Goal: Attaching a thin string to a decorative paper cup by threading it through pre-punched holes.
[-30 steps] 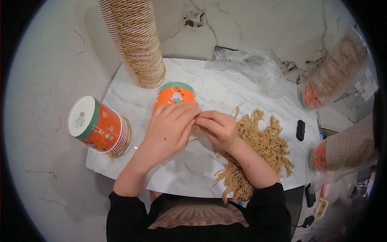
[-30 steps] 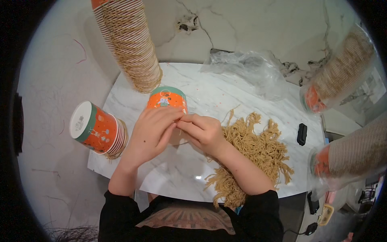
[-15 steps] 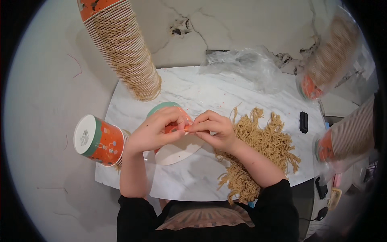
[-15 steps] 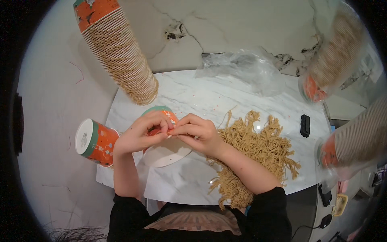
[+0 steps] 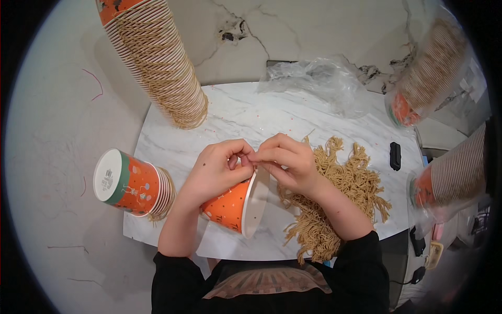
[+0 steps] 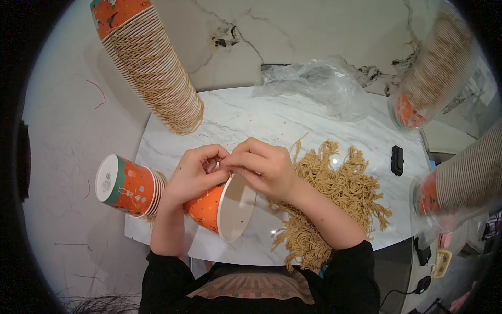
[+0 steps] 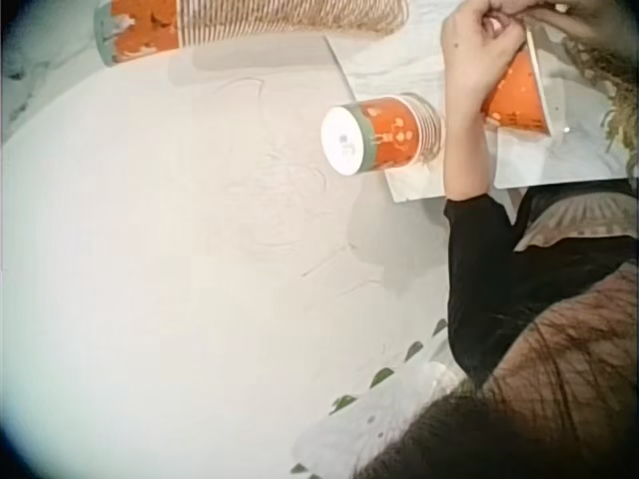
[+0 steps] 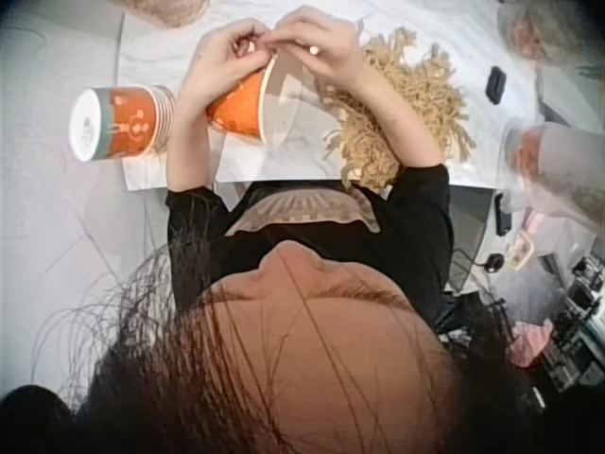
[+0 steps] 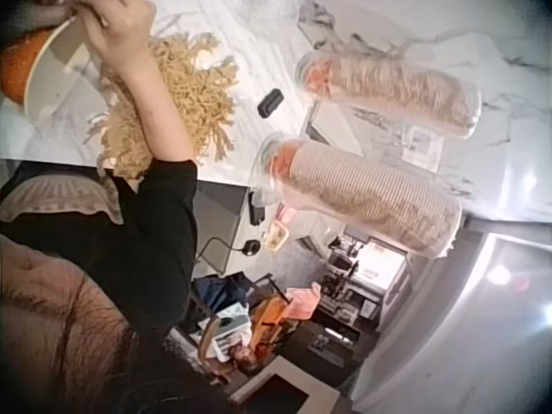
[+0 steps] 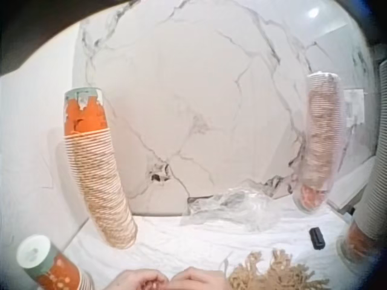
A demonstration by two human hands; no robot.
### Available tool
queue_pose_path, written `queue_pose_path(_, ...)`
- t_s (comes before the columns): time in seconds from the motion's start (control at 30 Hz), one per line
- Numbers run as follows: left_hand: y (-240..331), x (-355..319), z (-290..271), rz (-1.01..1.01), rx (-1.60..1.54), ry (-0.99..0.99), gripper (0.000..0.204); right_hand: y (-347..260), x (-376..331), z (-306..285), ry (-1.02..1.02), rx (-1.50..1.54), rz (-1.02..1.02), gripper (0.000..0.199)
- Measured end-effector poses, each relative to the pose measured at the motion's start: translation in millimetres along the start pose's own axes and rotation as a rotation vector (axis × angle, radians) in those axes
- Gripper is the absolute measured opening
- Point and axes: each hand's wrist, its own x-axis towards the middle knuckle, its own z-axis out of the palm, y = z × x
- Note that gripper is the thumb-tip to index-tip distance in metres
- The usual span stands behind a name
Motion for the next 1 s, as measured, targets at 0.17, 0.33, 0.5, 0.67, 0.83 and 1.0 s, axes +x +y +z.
queue_pose_path(0.17, 5, -1, 8, 0.128, 0.100, 0.138, 0.013, 4, 0, -1, 0.044, 0.157, 0.316, 0.015)
queue_pose_path(0.33, 2, 0, 16, 0.125, 0.129, 0.249, 0.015, 9, -1, -3, 0.028, 0.235, 0.426, 0.012)
queue_pose_path(0.5, 3, 1, 21, 0.332, 0.340, 0.372, 0.017, 16, -4, 3, 0.076, 0.355, 0.473, 0.013)
queue_pose_path(0.67, 6, 2, 22, 0.462, 0.415, 0.407, 0.018, 13, -4, -1, 0.091, 0.489, 0.537, 0.015)
queue_pose_path(0.83, 8, 0, 22, 0.292, 0.271, 0.354, 0.019, 7, -2, -5, 0.070, 0.495, 0.568, 0.015)
queue_pose_path(1.0, 9, -2, 23, 0.305, 0.311, 0.323, 0.018, 7, -1, -5, 0.105, 0.470, 0.508, 0.015)
